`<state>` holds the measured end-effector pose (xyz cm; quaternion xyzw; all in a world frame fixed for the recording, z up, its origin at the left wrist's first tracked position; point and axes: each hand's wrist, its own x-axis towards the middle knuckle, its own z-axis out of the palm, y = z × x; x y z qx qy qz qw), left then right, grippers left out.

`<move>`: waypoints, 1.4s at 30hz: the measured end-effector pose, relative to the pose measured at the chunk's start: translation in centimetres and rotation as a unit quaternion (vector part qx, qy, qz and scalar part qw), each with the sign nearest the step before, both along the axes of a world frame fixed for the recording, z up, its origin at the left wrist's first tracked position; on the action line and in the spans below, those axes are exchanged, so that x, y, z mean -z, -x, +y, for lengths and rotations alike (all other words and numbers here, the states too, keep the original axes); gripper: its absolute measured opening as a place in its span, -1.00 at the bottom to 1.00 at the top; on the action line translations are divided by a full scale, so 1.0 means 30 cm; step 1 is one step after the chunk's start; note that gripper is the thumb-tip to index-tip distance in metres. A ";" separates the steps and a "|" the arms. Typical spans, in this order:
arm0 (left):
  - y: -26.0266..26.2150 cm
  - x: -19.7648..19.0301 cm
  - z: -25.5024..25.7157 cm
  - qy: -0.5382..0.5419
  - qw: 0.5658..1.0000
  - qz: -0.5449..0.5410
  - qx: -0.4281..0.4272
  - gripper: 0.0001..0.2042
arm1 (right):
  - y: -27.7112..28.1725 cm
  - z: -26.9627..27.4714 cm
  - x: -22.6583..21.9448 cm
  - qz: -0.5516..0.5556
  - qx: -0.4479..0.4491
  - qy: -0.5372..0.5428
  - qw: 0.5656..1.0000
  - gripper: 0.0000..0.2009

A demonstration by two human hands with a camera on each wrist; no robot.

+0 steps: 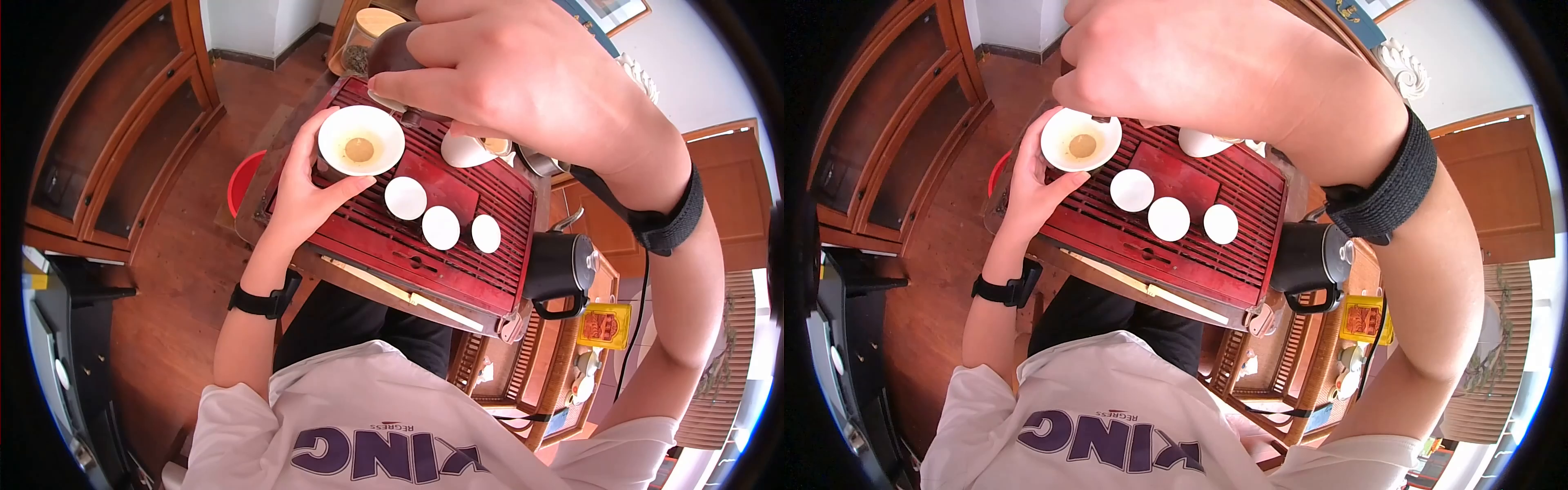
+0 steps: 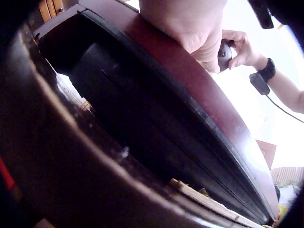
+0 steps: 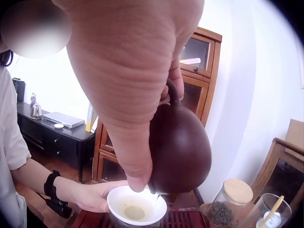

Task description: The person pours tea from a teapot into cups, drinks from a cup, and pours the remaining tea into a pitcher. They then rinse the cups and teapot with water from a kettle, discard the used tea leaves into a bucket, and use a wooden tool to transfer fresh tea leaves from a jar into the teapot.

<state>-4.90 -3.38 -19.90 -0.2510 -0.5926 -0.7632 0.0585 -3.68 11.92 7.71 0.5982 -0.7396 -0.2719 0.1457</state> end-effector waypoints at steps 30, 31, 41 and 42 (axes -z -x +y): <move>0.000 0.000 0.004 -0.012 1.000 -0.003 0.001 -0.16 | 0.001 0.016 0.030 -0.030 0.020 0.004 0.999 -0.89; 0.000 0.000 0.004 -0.011 1.000 -0.002 0.000 -0.16 | 0.008 0.021 0.034 -0.030 0.020 0.004 0.999 -0.89; -0.002 -0.007 0.005 -0.015 1.000 0.002 0.004 -0.18 | -0.009 0.014 0.032 -0.042 0.042 -0.009 0.998 -0.86; -0.002 -0.007 0.005 -0.016 1.000 0.002 0.004 -0.18 | -0.010 0.015 0.030 -0.027 0.048 -0.026 0.998 -0.85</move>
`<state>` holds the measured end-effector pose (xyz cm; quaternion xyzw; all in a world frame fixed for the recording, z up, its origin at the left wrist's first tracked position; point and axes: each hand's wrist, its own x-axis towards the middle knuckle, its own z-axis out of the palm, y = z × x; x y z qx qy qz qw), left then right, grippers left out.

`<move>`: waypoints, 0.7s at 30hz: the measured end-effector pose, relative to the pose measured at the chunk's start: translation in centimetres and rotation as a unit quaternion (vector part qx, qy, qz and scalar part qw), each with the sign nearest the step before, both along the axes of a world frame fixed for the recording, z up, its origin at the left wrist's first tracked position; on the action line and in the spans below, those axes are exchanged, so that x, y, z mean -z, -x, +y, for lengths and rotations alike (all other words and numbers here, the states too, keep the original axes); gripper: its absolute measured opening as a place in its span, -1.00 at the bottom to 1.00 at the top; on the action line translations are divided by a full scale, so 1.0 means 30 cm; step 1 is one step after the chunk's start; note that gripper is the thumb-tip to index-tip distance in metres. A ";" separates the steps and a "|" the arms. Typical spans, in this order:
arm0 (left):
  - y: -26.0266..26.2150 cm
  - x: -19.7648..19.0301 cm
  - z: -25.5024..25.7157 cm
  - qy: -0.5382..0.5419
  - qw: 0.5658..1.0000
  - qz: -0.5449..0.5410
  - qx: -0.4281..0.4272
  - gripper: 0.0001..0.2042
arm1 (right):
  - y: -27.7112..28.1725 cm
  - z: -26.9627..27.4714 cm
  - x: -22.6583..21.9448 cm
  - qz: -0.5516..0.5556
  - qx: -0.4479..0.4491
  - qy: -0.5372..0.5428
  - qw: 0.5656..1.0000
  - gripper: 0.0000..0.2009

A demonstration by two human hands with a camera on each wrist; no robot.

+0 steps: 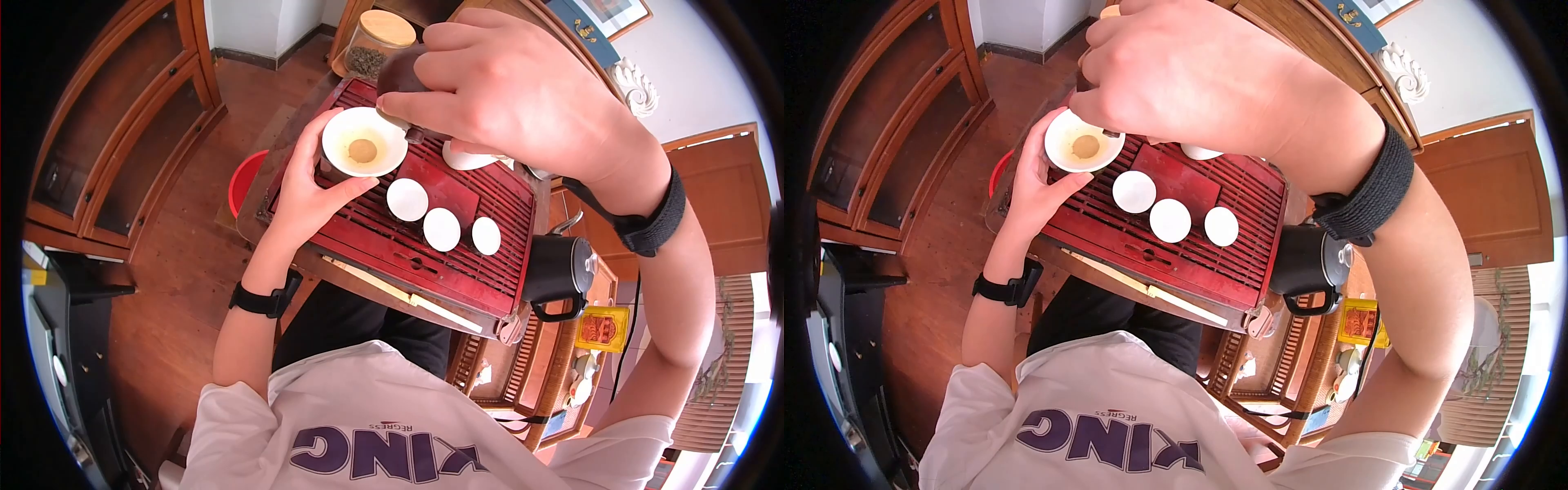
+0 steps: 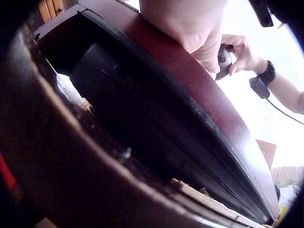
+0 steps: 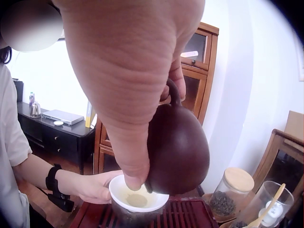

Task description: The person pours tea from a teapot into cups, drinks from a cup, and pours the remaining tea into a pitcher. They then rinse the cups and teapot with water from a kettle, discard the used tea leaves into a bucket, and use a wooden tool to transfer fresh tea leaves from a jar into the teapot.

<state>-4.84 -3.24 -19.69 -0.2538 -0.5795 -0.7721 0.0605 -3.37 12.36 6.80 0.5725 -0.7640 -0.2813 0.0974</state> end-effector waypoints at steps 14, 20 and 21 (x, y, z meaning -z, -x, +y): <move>-0.003 -0.003 0.001 -0.003 1.000 -0.006 0.000 -0.18 | 0.033 0.034 0.043 -0.016 -0.040 0.058 0.997 -0.52; 0.000 0.001 0.001 -0.001 1.000 -0.001 0.001 -0.17 | 0.032 0.041 0.051 -0.007 -0.048 0.061 0.997 -0.52; 0.001 0.003 0.001 -0.001 1.000 -0.001 0.001 -0.17 | 0.031 0.042 0.052 -0.007 -0.044 0.058 0.997 -0.52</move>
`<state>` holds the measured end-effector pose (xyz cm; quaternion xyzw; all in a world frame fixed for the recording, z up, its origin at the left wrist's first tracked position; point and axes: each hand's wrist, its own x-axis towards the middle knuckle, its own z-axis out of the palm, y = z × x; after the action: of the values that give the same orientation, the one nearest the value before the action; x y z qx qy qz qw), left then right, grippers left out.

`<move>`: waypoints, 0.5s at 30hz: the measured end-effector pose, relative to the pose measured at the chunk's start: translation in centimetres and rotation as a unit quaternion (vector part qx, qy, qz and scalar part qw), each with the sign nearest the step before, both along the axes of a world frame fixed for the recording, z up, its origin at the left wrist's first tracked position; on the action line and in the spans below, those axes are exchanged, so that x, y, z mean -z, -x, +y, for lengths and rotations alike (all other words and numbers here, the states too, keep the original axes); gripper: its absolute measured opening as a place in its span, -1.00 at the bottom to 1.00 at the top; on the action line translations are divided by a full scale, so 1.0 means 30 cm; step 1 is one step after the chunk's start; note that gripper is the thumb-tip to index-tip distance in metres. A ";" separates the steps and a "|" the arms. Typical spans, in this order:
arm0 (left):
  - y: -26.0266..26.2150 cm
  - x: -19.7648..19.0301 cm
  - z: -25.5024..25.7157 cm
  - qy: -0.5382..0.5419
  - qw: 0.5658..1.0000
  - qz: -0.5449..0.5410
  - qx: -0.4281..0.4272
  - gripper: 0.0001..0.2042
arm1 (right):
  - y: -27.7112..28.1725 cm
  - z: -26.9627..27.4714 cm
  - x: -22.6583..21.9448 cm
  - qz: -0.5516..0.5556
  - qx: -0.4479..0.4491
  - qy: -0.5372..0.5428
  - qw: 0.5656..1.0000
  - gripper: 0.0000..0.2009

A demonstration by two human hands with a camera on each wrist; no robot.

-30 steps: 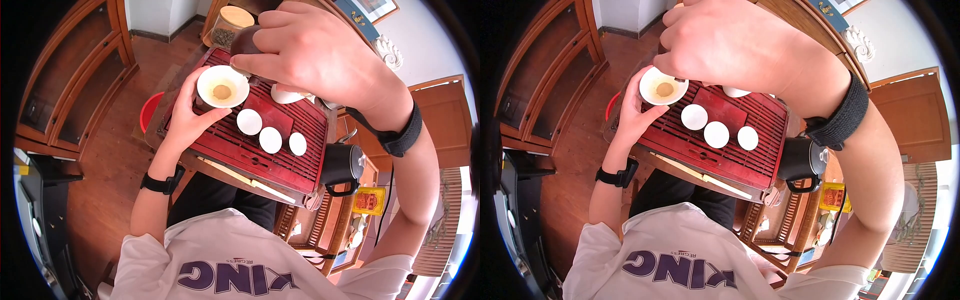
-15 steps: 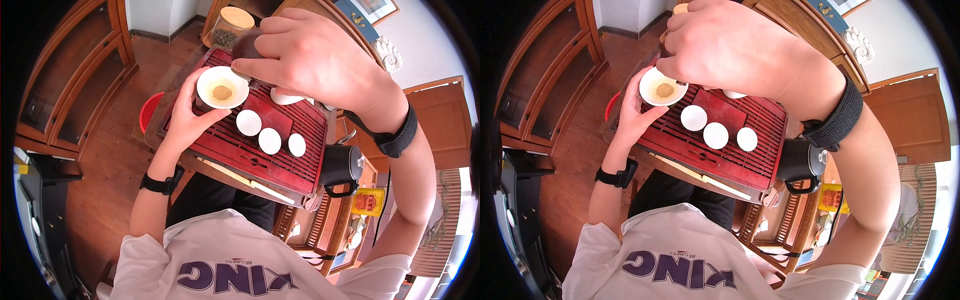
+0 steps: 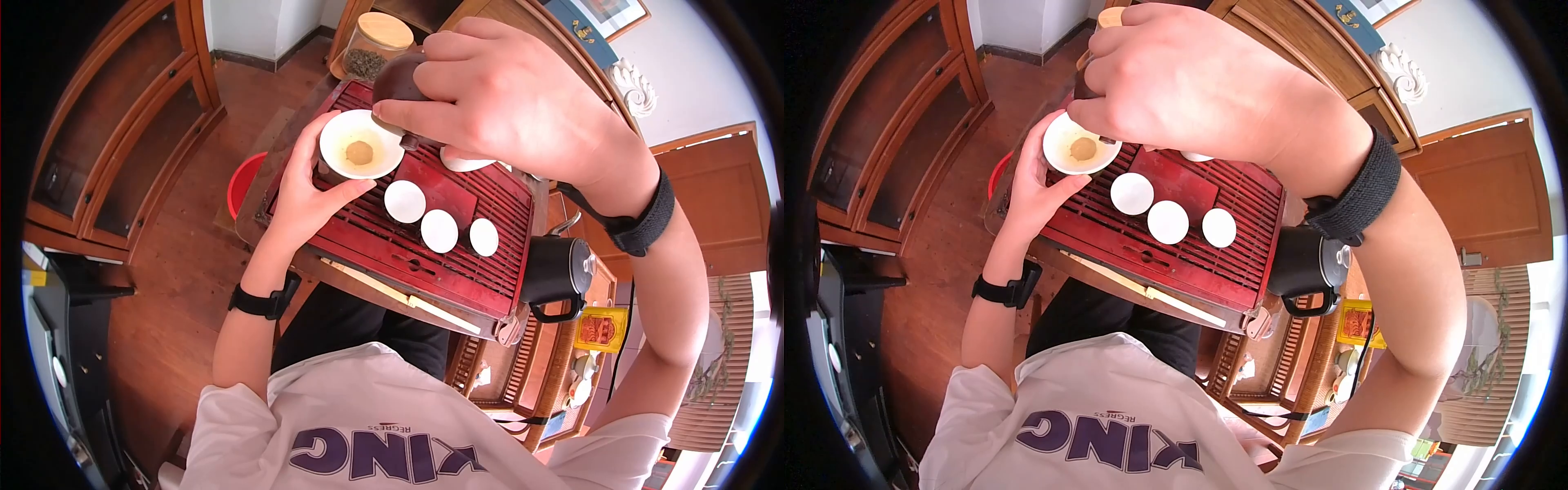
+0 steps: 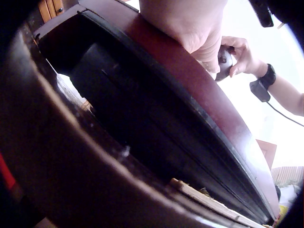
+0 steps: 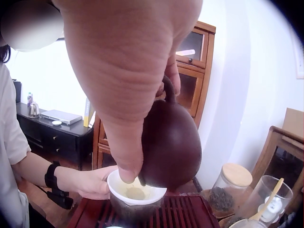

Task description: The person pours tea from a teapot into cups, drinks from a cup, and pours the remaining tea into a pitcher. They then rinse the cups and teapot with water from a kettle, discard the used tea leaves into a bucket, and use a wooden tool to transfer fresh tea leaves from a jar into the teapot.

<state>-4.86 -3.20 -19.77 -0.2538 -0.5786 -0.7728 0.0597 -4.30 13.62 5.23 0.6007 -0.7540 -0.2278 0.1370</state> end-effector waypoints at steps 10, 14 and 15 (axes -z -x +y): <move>0.000 0.005 -0.001 -0.004 1.000 -0.003 0.005 -0.17 | 0.005 0.023 0.038 0.018 -0.034 0.040 0.998 -0.55; -0.001 0.006 0.001 -0.011 1.000 -0.005 0.008 -0.16 | -0.012 0.039 0.074 0.081 -0.049 0.043 0.995 -0.83; 0.000 0.007 0.001 -0.011 1.000 -0.001 0.007 -0.16 | -0.018 0.043 0.083 0.089 -0.049 0.045 0.994 -0.81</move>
<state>-4.85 -3.18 -19.98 -0.2563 -0.5681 -0.7800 0.0560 -3.76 14.91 2.75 0.6073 -0.7181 -0.2393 0.2415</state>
